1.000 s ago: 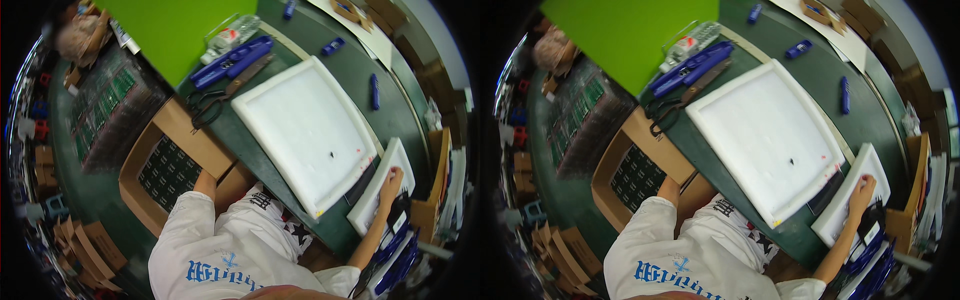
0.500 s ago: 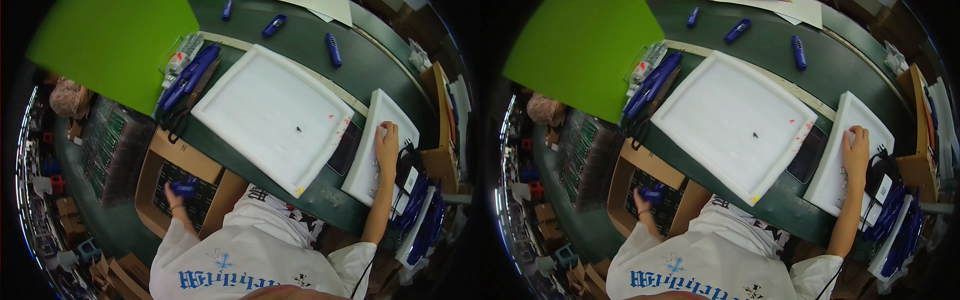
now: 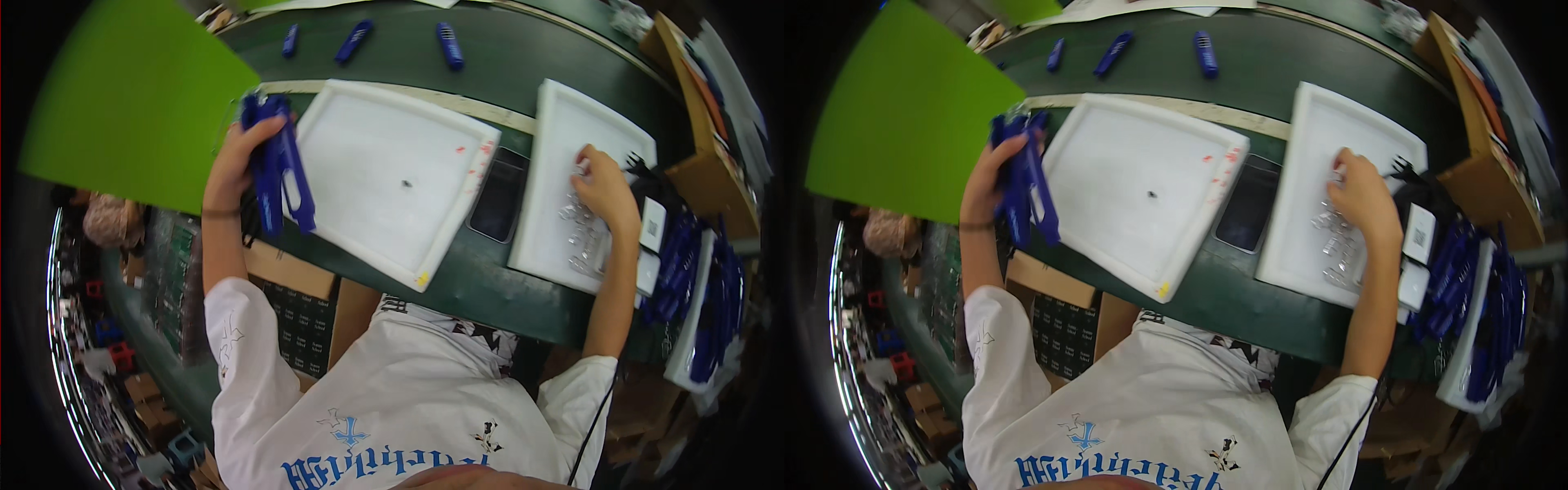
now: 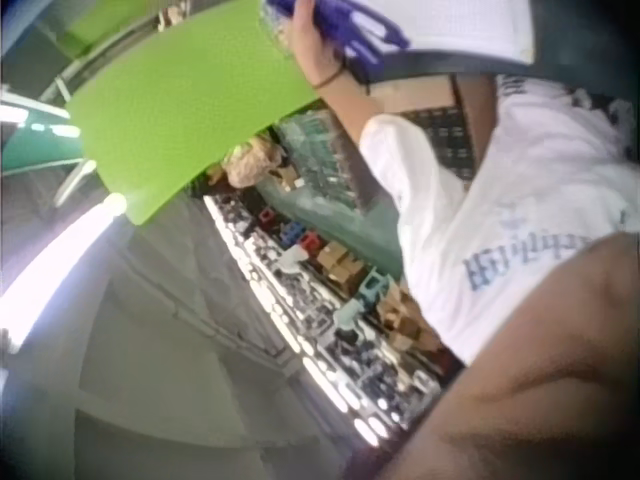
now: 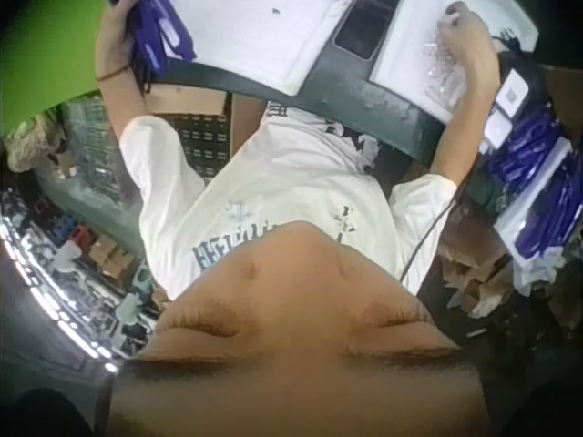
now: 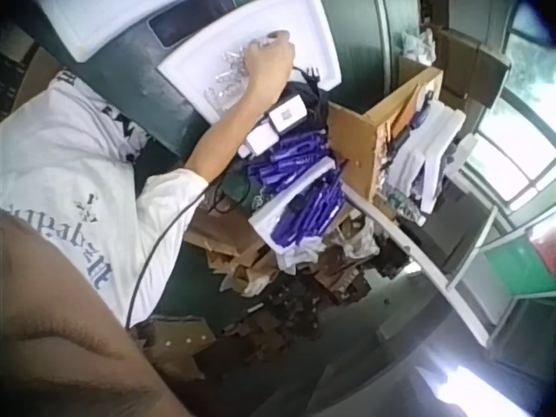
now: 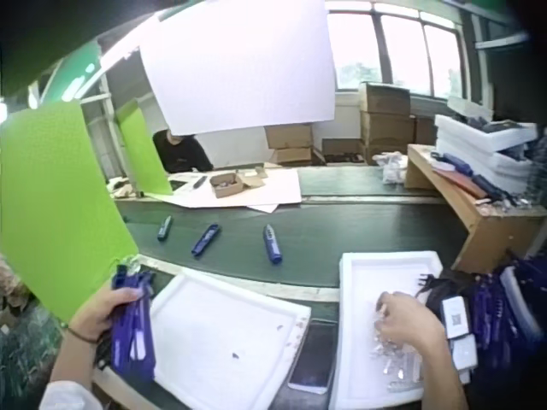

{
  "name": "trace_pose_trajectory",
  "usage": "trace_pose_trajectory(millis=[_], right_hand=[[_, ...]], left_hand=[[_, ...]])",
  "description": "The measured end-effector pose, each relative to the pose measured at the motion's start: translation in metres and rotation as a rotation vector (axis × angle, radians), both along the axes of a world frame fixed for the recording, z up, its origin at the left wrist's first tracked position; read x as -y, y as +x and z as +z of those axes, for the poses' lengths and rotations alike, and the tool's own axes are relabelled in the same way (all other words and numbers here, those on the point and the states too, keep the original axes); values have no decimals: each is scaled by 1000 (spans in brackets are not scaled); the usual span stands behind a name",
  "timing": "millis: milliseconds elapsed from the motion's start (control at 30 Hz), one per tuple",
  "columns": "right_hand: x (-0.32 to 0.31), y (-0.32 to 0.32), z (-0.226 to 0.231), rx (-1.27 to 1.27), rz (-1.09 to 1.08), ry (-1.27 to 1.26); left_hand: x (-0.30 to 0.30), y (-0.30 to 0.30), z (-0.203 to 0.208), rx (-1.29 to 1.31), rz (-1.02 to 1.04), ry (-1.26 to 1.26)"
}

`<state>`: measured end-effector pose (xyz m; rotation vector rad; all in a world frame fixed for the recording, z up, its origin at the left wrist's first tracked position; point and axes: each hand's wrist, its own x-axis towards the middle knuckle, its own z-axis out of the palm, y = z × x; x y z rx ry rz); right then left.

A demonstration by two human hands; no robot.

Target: The person assembles small blue handheld flashlight housings by hand, inserting clear lenses and internal components into the plastic housing.

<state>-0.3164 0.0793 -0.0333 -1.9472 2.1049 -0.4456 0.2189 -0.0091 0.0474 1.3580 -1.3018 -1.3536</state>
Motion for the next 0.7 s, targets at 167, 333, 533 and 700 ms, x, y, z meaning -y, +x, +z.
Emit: trace_pose_trajectory(millis=[167,333,533,700], right_hand=[[1,-1,2,141,22,21],[6,-6,9,367,97,-35],[4,18,44,1045,243,-54],[-10,48,52,1206,319,114]], left_hand=[[83,-71,-10,637,-182,209],[94,-74,-29,1093,-228,22],[26,-158,5,421,-145,-368],[2,-265,-33,-211,-413,-26]])
